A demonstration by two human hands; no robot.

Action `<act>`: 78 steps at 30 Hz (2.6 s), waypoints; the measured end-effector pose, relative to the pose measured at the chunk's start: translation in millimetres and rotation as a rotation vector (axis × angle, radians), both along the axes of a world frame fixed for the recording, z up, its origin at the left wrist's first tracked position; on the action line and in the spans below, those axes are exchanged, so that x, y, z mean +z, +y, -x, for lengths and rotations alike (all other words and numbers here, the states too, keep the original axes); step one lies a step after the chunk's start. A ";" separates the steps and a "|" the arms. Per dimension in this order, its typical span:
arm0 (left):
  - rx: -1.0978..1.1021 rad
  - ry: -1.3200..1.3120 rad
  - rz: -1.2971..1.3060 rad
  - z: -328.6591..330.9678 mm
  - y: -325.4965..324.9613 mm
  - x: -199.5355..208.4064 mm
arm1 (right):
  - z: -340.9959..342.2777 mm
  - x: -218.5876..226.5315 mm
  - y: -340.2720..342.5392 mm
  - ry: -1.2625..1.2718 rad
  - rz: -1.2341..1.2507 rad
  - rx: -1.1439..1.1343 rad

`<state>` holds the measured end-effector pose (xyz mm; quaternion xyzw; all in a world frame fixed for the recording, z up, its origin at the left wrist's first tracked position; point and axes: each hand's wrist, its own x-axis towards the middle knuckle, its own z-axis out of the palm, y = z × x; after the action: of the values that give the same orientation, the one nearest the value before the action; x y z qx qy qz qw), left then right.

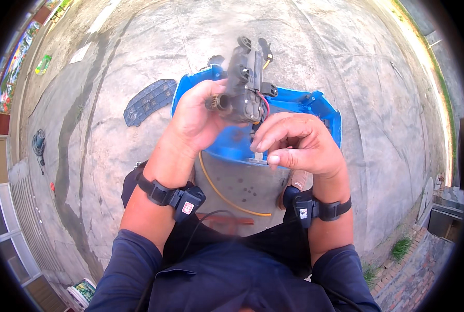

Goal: The person uses snips to cut a wire on a water pump, handles the pump components, and works on the internal wiring and battery inside a blue plastic housing.

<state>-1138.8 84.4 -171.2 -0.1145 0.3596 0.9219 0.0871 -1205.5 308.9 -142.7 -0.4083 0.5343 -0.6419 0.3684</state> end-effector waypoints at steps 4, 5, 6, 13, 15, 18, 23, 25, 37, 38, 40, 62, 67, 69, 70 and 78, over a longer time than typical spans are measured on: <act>-0.019 0.015 -0.018 -0.4 -0.2 -0.8 | -3.1 -1.6 -0.7 -0.103 0.055 -0.203; -0.019 0.016 -0.017 -0.5 -0.6 -1.7 | -3.2 -3.9 -2.1 -0.106 0.063 -0.240; -0.019 0.016 -0.012 -0.7 -1.2 -2.7 | -3.7 -2.8 -3.3 -0.106 0.064 -0.240; 0.025 0.014 -0.002 -1.8 1.4 -1.5 | -11.0 -8.8 -15.0 0.028 0.024 -0.485; 0.029 0.001 0.010 -2.0 2.1 -1.6 | -12.2 -8.9 -17.3 0.062 0.032 -0.522; 0.030 -0.002 0.031 -3.3 1.7 -0.7 | -12.1 -7.1 -19.8 0.208 0.025 -0.542; 0.004 0.014 0.061 -3.6 0.7 -0.4 | -10.9 -9.3 -18.9 0.357 -0.016 -0.535; -0.005 0.028 0.083 -3.8 1.2 1.8 | -10.2 -8.9 -19.2 0.406 -0.032 -0.545; -0.074 0.055 0.200 -3.0 7.8 8.4 | -9.0 -7.8 -15.8 0.356 -0.119 -0.520; -0.074 0.055 0.200 -3.3 8.1 9.3 | -9.4 -7.8 -15.9 0.301 -0.119 -0.503; -0.076 0.055 0.244 -4.1 8.9 11.2 | -8.3 -8.4 -14.7 0.313 -0.129 -0.490; 0.015 0.075 0.382 -3.1 14.9 13.1 | -10.2 -8.9 -16.0 0.340 -0.080 -0.528; 0.065 0.093 0.398 -1.8 13.2 9.3 | -11.4 -8.3 -17.0 0.496 -0.104 -0.573; 0.054 0.098 0.403 -0.5 11.8 7.2 | -10.4 -9.7 -17.8 0.566 -0.096 -0.579; 0.042 0.104 0.407 0.0 11.4 6.4 | -9.7 -10.6 -18.1 0.611 -0.086 -0.585; 0.058 0.115 0.444 0.4 13.4 4.4 | -6.4 -12.8 -16.6 0.668 -0.108 -0.588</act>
<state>-1139.3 97.8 -166.8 -0.0883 0.5546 0.8273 0.0125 -1199.1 292.3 -155.5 -0.4040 0.7502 -0.5234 -0.0017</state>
